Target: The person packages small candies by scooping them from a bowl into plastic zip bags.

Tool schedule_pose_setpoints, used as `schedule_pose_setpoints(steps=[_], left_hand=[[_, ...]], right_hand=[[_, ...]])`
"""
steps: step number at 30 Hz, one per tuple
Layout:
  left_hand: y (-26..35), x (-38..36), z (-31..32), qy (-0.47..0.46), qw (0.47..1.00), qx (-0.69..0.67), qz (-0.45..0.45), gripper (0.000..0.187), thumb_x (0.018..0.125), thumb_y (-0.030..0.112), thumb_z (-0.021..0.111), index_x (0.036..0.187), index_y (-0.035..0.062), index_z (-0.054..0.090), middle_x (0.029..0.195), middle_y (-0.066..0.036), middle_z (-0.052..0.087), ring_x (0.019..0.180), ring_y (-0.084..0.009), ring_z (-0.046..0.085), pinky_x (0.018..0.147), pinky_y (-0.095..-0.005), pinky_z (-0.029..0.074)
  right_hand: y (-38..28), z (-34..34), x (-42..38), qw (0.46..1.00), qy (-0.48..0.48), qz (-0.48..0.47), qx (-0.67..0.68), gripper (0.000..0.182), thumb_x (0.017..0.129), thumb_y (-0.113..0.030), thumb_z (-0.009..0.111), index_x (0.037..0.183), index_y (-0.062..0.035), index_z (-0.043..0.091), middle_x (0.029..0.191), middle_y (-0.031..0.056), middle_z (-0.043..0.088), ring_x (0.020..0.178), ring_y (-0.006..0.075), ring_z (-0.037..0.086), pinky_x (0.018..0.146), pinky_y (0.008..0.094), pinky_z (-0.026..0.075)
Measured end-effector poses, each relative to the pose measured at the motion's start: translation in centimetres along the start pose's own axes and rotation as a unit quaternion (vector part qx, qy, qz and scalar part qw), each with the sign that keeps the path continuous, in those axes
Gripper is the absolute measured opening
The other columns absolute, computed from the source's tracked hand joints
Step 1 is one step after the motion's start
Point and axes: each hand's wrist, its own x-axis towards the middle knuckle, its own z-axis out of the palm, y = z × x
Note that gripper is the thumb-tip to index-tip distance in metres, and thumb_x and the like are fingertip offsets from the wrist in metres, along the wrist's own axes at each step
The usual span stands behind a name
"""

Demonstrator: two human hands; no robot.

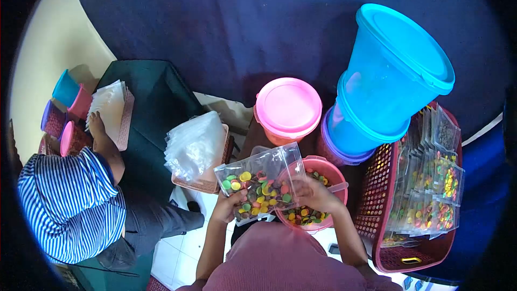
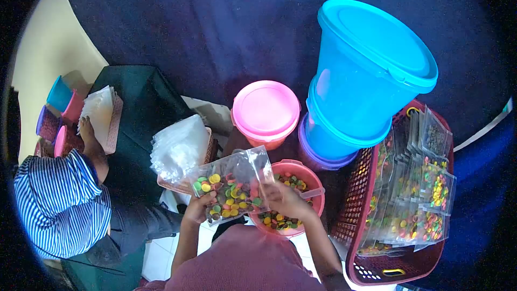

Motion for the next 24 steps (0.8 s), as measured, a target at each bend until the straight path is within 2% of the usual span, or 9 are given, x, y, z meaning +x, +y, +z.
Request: schedule_pose_setpoints(steps=[4, 9, 10, 12, 15, 16, 18, 20, 24], left_hand=[[0.1, 0.4, 0.2, -0.046, 0.999, -0.014, -0.023, 0.029, 0.071, 0.007, 0.062, 0.098, 0.0032, 0.05, 0.085, -0.002, 0.057, 0.071, -0.0104, 0.055, 0.061, -0.0246, 0.047], [-0.3, 1.1, -0.4, 0.011, 1.0, 0.012, -0.004, 0.028, 0.071, 0.006, 0.062, 0.096, 0.0031, 0.052, 0.08, -0.001, 0.057, 0.068, -0.0096, 0.054, 0.06, -0.0237, 0.047], [-0.2, 1.1, -0.4, 0.01, 1.0, 0.012, -0.003, 0.028, 0.071, 0.006, 0.062, 0.096, 0.0031, 0.052, 0.08, -0.001, 0.057, 0.068, -0.0096, 0.054, 0.06, -0.0237, 0.047], [0.3, 0.7, -0.1, 0.008, 1.0, 0.027, 0.006, 0.029, 0.071, 0.006, 0.063, 0.097, 0.0034, 0.052, 0.08, 0.0, 0.056, 0.066, -0.0093, 0.053, 0.06, -0.0244, 0.047], [0.6, 0.3, 0.0, -0.01, 1.0, 0.003, -0.029, 0.026, 0.072, 0.01, 0.061, 0.094, 0.0056, 0.048, 0.069, -0.002, 0.054, 0.057, -0.0132, 0.055, 0.052, -0.0257, 0.049], [-0.4, 0.9, -0.7, 0.008, 0.999, 0.024, 0.024, 0.027, 0.073, 0.011, 0.059, 0.096, 0.0038, 0.047, 0.072, -0.004, 0.055, 0.053, -0.0173, 0.056, 0.052, -0.0286, 0.05], [0.0, 0.7, -0.9, -0.035, 0.999, -0.007, -0.03, 0.029, 0.071, 0.005, 0.061, 0.098, 0.0026, 0.051, 0.087, -0.004, 0.057, 0.076, -0.0124, 0.056, 0.065, -0.0266, 0.047], [0.3, 0.3, -0.9, -0.034, 0.999, -0.011, -0.031, 0.029, 0.071, 0.005, 0.061, 0.098, 0.0031, 0.051, 0.087, -0.004, 0.057, 0.076, -0.0122, 0.056, 0.066, -0.0265, 0.047], [-0.3, 0.2, -1.9, -0.012, 0.999, -0.002, -0.03, 0.028, 0.071, 0.005, 0.061, 0.098, 0.0039, 0.051, 0.09, -0.004, 0.057, 0.075, -0.0119, 0.055, 0.067, -0.0263, 0.047]], right_hand=[[0.2, 0.7, -0.6, 0.998, 0.044, 0.021, -0.032, 0.039, 0.07, 0.001, 0.055, 0.108, -0.0081, 0.048, 0.073, 0.0042, 0.06, 0.075, 0.0108, 0.058, 0.069, 0.024, 0.045], [2.1, 0.8, -0.2, 0.982, 0.085, -0.027, -0.164, 0.041, 0.07, 0.002, 0.056, 0.108, -0.0086, 0.048, 0.075, 0.005, 0.06, 0.072, 0.012, 0.058, 0.07, 0.0236, 0.044], [1.7, 0.8, -0.4, 0.982, 0.087, -0.028, -0.164, 0.041, 0.07, 0.002, 0.056, 0.108, -0.0086, 0.048, 0.075, 0.005, 0.06, 0.072, 0.012, 0.058, 0.07, 0.0236, 0.044], [0.4, 0.9, -1.1, 0.999, 0.003, -0.051, 0.01, 0.039, 0.071, 0.007, 0.056, 0.106, -0.0025, 0.044, 0.079, 0.0052, 0.055, 0.071, 0.0107, 0.055, 0.065, 0.024, 0.047], [0.5, 1.1, -1.5, 0.997, 0.067, -0.024, -0.018, 0.028, 0.071, 0.001, 0.058, 0.098, -0.002, 0.053, 0.079, 0.0069, 0.06, 0.072, 0.0119, 0.058, 0.068, 0.0242, 0.047], [0.8, 1.3, -1.4, 0.997, 0.066, -0.028, -0.02, 0.028, 0.071, 0.001, 0.058, 0.098, -0.002, 0.053, 0.079, 0.0069, 0.06, 0.072, 0.0119, 0.058, 0.068, 0.0242, 0.047], [2.4, 1.7, -1.5, 0.993, 0.098, -0.025, -0.063, 0.026, 0.071, -0.001, 0.059, 0.096, 0.001, 0.053, 0.078, 0.0068, 0.06, 0.071, 0.0114, 0.058, 0.064, 0.0239, 0.048], [3.1, 2.1, -1.7, 0.994, 0.103, -0.035, -0.031, 0.023, 0.072, -0.003, 0.059, 0.094, 0.0023, 0.054, 0.077, 0.0072, 0.06, 0.069, 0.0119, 0.058, 0.063, 0.0239, 0.048], [1.4, 2.6, -2.1, 0.99, 0.085, 0.052, -0.096, 0.018, 0.075, -0.005, 0.059, 0.091, 0.0005, 0.053, 0.074, 0.004, 0.058, 0.067, 0.0086, 0.056, 0.06, 0.0212, 0.046]])
